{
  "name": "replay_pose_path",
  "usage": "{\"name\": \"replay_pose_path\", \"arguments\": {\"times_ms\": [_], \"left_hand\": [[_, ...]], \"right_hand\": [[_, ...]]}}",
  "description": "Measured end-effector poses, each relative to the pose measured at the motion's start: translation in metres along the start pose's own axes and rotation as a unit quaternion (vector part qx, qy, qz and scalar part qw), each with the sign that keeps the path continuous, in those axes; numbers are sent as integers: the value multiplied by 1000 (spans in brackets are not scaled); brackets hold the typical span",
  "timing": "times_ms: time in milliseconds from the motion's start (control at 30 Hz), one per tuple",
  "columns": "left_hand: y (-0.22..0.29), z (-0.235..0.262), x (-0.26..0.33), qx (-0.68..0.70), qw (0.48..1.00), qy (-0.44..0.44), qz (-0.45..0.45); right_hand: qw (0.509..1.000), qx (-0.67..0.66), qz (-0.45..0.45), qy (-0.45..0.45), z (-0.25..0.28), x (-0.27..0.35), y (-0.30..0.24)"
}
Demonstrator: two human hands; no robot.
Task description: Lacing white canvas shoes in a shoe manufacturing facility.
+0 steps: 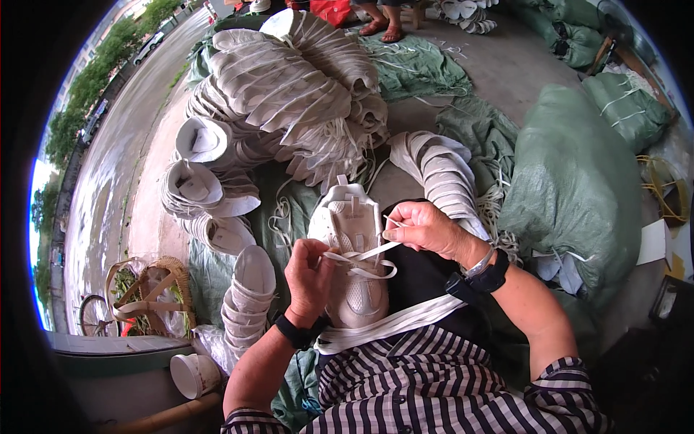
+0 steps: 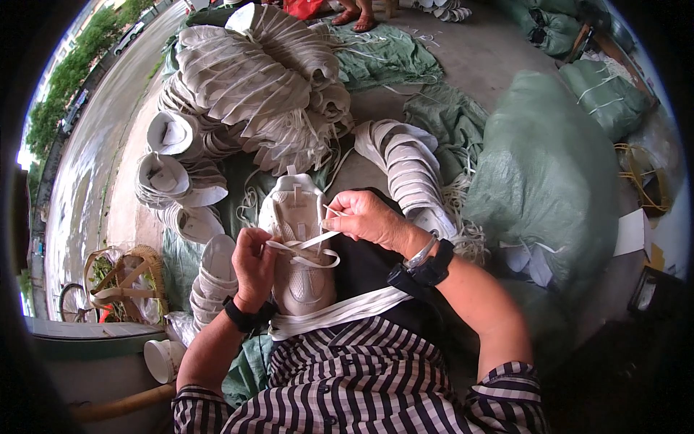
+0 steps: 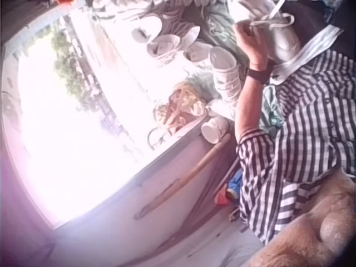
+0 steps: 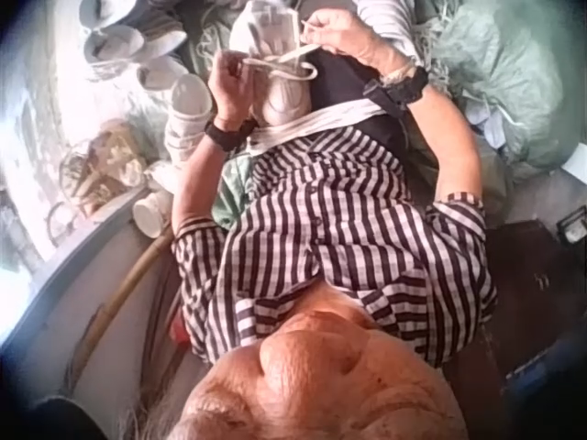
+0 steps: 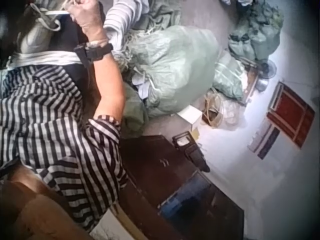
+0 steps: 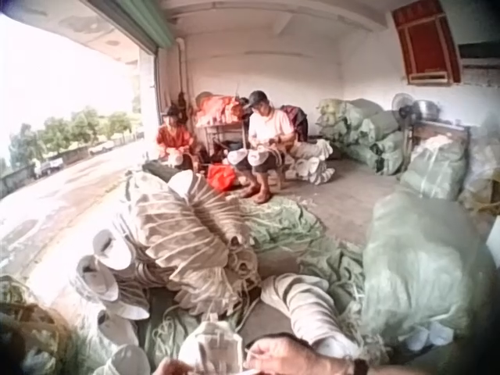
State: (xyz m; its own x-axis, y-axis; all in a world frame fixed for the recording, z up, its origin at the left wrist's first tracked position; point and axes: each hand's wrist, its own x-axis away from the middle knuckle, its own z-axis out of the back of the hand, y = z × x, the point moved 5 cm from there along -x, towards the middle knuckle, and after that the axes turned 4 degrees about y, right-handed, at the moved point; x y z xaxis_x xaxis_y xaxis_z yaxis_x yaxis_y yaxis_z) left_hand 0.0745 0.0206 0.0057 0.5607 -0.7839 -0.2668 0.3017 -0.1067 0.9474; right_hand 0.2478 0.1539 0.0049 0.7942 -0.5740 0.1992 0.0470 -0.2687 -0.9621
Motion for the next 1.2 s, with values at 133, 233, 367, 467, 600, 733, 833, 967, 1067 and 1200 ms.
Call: {"name": "replay_pose_path", "arguments": {"times_ms": [133, 233, 367, 467, 600, 733, 833, 967, 1067, 1200], "left_hand": [[4, 6, 4, -135, 990, -23, -30], [33, 1, 6, -246, 935, -25, -253], [32, -6, 8, -217, 926, -3, -311], [22, -1, 6, -238, 945, -22, -225], [12, 1, 8, -188, 971, -38, -142], [5, 7, 15, -99, 984, -149, 13], [21, 21, 16, -171, 967, -170, -80], [48, 19, 18, -326, 874, -182, -309], [53, 14, 17, -392, 824, -198, -358], [58, 7, 13, -413, 808, -230, -353]], "right_hand": [[997, -63, -45, 19, 7, 0, 4], [996, -51, -67, 7, 10, 0, 4], [995, -42, -86, -12, 6, -2, 8], [996, -49, -79, 0, 7, -1, 7], [985, -149, -88, 22, 15, -1, 9], [991, -91, -96, 21, 15, -1, 12], [989, -105, -103, -7, 16, -3, 14], [988, -107, -106, -7, 15, -3, 14], [989, -105, -106, -2, 14, -3, 14], [988, -116, -105, -7, 16, -2, 16]]}}
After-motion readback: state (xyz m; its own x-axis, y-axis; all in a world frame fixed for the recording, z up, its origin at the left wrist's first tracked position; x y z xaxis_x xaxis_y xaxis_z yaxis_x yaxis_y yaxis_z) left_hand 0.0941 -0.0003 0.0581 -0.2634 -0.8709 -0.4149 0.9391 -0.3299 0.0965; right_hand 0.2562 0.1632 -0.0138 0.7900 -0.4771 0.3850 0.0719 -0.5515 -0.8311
